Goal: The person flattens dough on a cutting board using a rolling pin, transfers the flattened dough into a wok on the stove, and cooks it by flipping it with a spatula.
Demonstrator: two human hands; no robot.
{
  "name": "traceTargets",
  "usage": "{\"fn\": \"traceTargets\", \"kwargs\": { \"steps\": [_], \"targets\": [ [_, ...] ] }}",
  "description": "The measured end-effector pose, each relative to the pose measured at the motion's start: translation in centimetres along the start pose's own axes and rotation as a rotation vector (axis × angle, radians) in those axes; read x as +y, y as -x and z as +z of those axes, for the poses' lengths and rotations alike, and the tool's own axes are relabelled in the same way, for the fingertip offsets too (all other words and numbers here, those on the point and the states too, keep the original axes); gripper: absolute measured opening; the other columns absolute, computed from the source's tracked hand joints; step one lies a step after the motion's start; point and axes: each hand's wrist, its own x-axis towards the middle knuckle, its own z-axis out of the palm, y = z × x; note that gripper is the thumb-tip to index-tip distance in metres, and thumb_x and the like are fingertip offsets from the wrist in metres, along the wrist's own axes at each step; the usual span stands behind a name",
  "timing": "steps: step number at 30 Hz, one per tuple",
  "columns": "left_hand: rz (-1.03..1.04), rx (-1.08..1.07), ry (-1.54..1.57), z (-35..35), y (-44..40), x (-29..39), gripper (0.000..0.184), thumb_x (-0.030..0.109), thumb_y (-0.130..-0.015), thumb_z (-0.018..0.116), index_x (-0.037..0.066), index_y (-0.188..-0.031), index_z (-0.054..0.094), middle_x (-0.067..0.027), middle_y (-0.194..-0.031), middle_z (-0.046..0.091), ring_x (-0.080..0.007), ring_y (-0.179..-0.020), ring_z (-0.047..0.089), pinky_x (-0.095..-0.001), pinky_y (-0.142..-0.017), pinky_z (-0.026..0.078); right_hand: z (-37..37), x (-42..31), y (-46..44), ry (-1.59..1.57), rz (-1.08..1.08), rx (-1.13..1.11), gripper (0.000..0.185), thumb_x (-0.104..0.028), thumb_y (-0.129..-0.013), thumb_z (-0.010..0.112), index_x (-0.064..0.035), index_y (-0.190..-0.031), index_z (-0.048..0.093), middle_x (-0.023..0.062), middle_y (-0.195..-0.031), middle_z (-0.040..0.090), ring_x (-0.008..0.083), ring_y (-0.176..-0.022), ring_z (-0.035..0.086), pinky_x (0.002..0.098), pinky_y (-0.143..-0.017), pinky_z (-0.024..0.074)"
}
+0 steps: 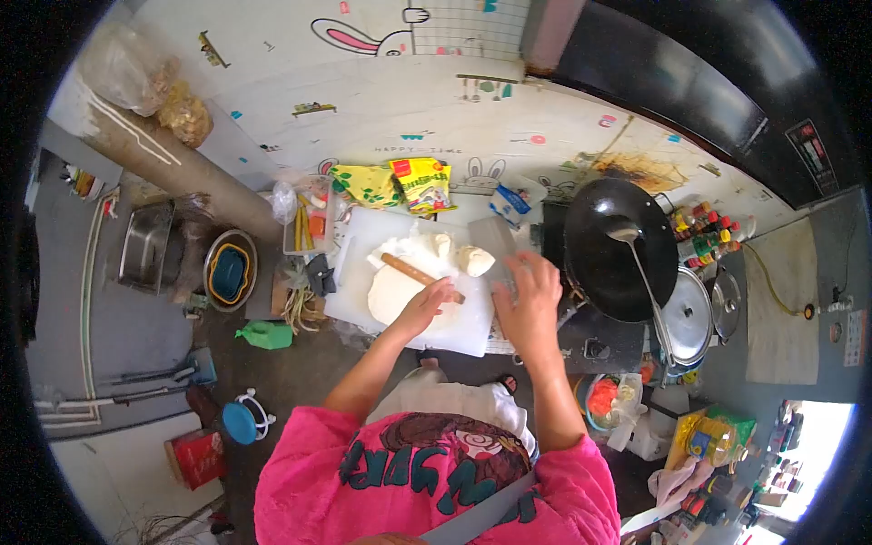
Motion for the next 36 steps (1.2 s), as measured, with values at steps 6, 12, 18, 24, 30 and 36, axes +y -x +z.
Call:
{"fn": "traceTargets", "kwargs": {
  "steps": [6,12,18,24,30,36],
  "targets": [
    [-0.072,0.202,-0.189,-6.9,0.9,-8.9,0.052,0.030,-0.094,0.053,-0.005,-0.131,0.045,-0.0180,-0.128,0.054,-0.0223,-0.118,0.053,-0.0323,-0.094,0.043,8.4,-4.7,0.0,-0.116,-0.033,-0.239,0.032,-0.012,-0.076,0.069,-0.0044,-0.106,0.061,0.0133,-0.113,0.056,0.0345,-0.105,0.051,0.0450,-0.086,0.0408],
    [-0.082,0.424,-0.641,-9.2,3.5,-15.1,0.052,0.025,-0.087,0.057,-0.007,-0.128,0.047,-0.0259,-0.132,0.048,-0.0373,-0.124,0.044,-0.0424,-0.104,0.035,19.8,-0.7,4.4,0.086,0.068,-0.618,0.046,-0.021,-0.077,0.070,-0.0027,-0.116,0.054,0.0144,-0.123,0.051,0.0350,-0.110,0.051,0.0471,-0.088,0.0441],
    [-0.168,0.457,-0.809,-7.7,5.5,-15.5,0.055,0.023,-0.083,0.058,-0.004,-0.130,0.045,-0.0215,-0.140,0.039,-0.0407,-0.131,0.033,-0.0456,-0.108,0.031,26.0,2.1,5.9,0.245,0.260,-0.658,0.065,-0.020,-0.079,0.067,-0.0041,-0.134,0.037,0.0123,-0.139,0.036,0.0318,-0.127,0.038,0.0498,-0.102,0.0318],
    [-0.187,0.471,-0.791,-5.7,7.5,-14.5,0.052,0.021,-0.083,0.058,-0.004,-0.128,0.046,-0.0210,-0.140,0.038,-0.0417,-0.131,0.033,-0.0455,-0.108,0.031,30.2,4.8,7.0,0.374,0.255,-0.538,0.041,-0.010,-0.082,0.054,-0.0062,-0.121,0.045,0.0071,-0.118,0.047,0.0262,-0.113,0.046,0.0466,-0.089,0.0377],
    [-0.053,0.597,-0.754,-5.6,7.7,-14.9,0.056,0.015,-0.080,0.060,-0.003,-0.130,0.044,-0.0210,-0.142,0.036,-0.0419,-0.132,0.032,-0.0463,-0.108,0.030,31.5,5.6,6.7,0.328,0.142,-0.554,0.031,-0.006,-0.080,0.053,-0.0067,-0.111,0.049,0.0085,-0.111,0.048,0.0272,-0.109,0.047,0.0443,-0.089,0.0386],
    [-0.057,0.704,-0.931,-7.0,6.2,-12.3,0.071,0.014,-0.077,0.062,-0.002,-0.139,0.033,-0.0211,-0.147,0.029,-0.0396,-0.136,0.027,-0.0518,-0.109,0.023,32.0,2.7,2.8,0.147,-0.380,-0.652,0.032,-0.008,-0.079,0.051,-0.0082,-0.112,0.053,0.0084,-0.108,0.051,0.0256,-0.108,0.048,0.0412,-0.090,0.0364]
  ]
}}
